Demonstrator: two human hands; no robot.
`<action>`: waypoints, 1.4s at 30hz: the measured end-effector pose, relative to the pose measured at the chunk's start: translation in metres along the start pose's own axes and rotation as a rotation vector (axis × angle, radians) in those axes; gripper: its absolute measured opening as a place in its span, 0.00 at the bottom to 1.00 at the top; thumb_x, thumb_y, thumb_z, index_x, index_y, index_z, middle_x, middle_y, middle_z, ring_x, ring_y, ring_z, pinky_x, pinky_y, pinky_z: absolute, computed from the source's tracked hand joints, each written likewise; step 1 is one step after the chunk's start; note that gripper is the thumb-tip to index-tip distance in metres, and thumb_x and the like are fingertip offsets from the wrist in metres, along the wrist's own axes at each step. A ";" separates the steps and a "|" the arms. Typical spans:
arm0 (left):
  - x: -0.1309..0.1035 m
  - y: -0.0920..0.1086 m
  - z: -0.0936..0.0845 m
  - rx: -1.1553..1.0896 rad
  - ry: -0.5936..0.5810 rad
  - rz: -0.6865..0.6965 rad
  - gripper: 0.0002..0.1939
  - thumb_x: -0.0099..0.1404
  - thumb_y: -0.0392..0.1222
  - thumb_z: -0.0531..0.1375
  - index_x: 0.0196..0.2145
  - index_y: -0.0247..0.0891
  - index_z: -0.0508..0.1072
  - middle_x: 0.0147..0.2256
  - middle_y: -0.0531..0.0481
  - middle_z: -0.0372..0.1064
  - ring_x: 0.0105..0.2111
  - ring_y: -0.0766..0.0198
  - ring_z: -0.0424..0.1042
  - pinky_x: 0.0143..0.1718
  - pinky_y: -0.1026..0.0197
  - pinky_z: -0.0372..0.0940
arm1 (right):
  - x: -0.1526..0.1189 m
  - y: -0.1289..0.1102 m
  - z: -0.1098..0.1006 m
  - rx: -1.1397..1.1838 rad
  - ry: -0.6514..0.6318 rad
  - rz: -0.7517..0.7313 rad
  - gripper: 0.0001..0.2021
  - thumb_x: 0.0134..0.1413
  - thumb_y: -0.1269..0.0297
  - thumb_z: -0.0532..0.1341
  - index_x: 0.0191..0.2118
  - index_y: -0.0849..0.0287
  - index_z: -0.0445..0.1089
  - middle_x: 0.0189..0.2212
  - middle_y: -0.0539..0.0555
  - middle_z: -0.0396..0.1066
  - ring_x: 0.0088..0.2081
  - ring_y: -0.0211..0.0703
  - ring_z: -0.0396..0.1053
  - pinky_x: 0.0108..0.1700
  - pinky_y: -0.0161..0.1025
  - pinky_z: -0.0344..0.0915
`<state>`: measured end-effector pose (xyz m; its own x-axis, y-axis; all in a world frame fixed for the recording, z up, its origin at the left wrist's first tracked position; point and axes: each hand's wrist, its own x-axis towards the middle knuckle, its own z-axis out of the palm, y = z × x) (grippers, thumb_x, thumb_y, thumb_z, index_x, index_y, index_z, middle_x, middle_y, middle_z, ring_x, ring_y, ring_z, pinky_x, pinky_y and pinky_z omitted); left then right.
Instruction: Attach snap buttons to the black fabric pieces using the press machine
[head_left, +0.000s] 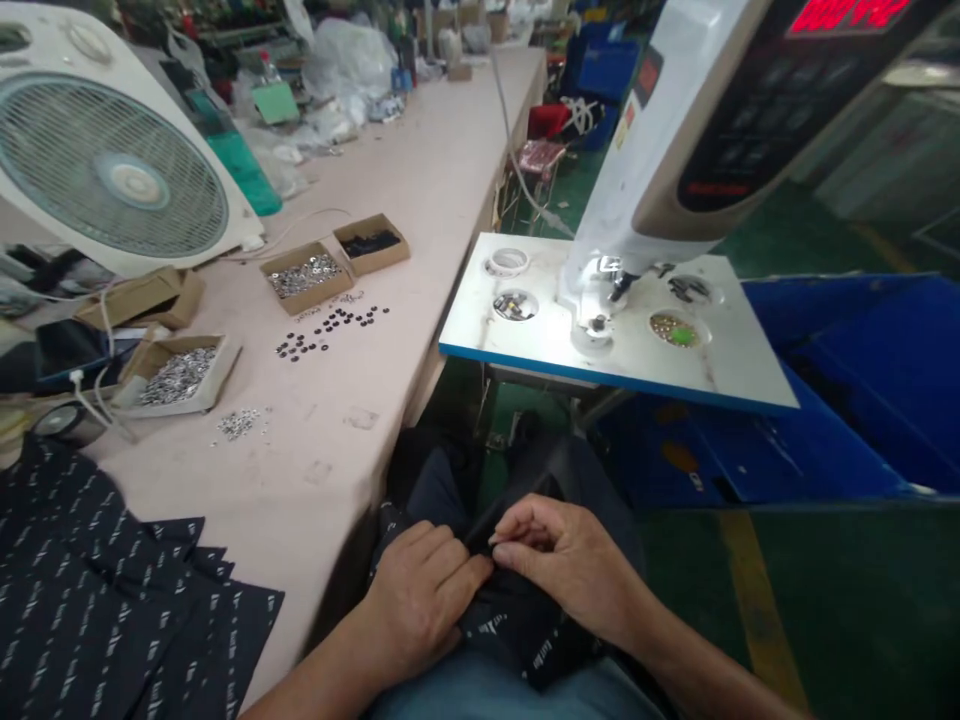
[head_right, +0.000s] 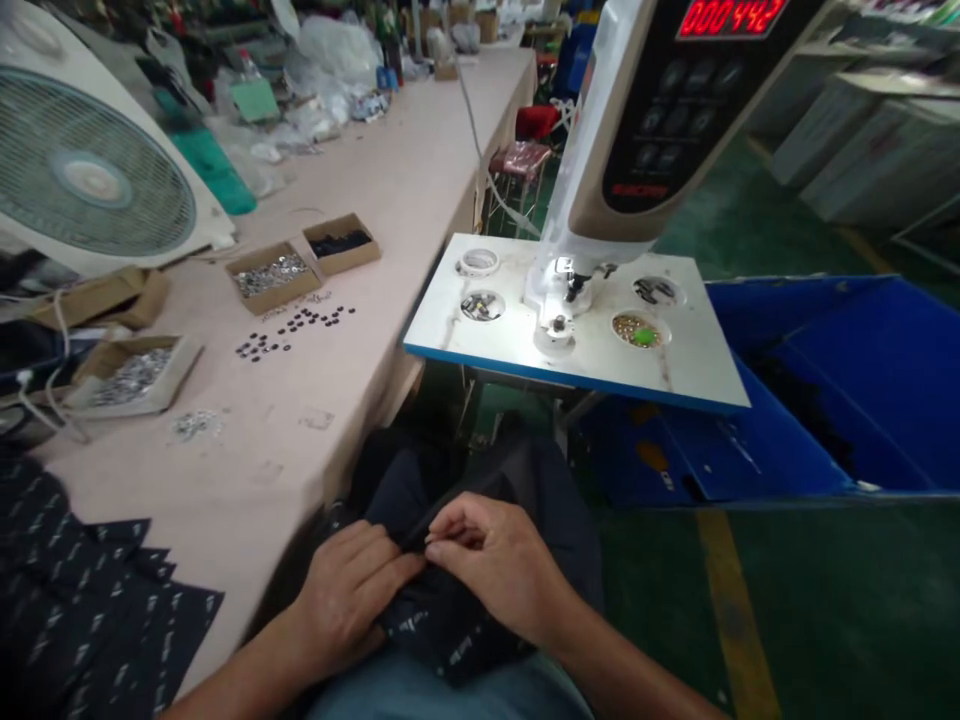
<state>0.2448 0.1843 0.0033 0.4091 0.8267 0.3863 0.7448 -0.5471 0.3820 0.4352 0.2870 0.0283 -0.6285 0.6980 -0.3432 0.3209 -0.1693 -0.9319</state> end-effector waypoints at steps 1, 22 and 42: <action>0.001 0.002 -0.002 -0.010 0.007 0.004 0.13 0.67 0.32 0.50 0.46 0.30 0.71 0.30 0.45 0.68 0.29 0.58 0.63 0.30 0.55 0.53 | -0.003 0.000 -0.001 0.012 -0.007 -0.006 0.02 0.51 0.70 0.67 0.33 0.59 0.75 0.30 0.51 0.78 0.33 0.40 0.76 0.36 0.34 0.69; 0.005 0.013 -0.022 -0.043 0.049 0.029 0.09 0.70 0.30 0.53 0.44 0.30 0.72 0.31 0.44 0.72 0.32 0.60 0.67 0.33 0.56 0.57 | -0.018 -0.001 0.002 -0.091 0.038 -0.232 0.13 0.54 0.75 0.66 0.45 0.55 0.76 0.37 0.47 0.82 0.37 0.36 0.80 0.41 0.29 0.73; 0.013 0.015 -0.019 -0.154 0.071 -0.187 0.09 0.64 0.29 0.56 0.39 0.36 0.72 0.30 0.48 0.72 0.29 0.62 0.67 0.31 0.59 0.55 | -0.026 -0.014 -0.013 -0.455 -0.125 -0.443 0.14 0.59 0.63 0.63 0.51 0.54 0.73 0.42 0.52 0.80 0.41 0.45 0.77 0.48 0.40 0.66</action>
<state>0.2509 0.1843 0.0296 0.2297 0.9069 0.3532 0.7128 -0.4038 0.5735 0.4564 0.2801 0.0515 -0.8395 0.5427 0.0257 0.2630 0.4474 -0.8548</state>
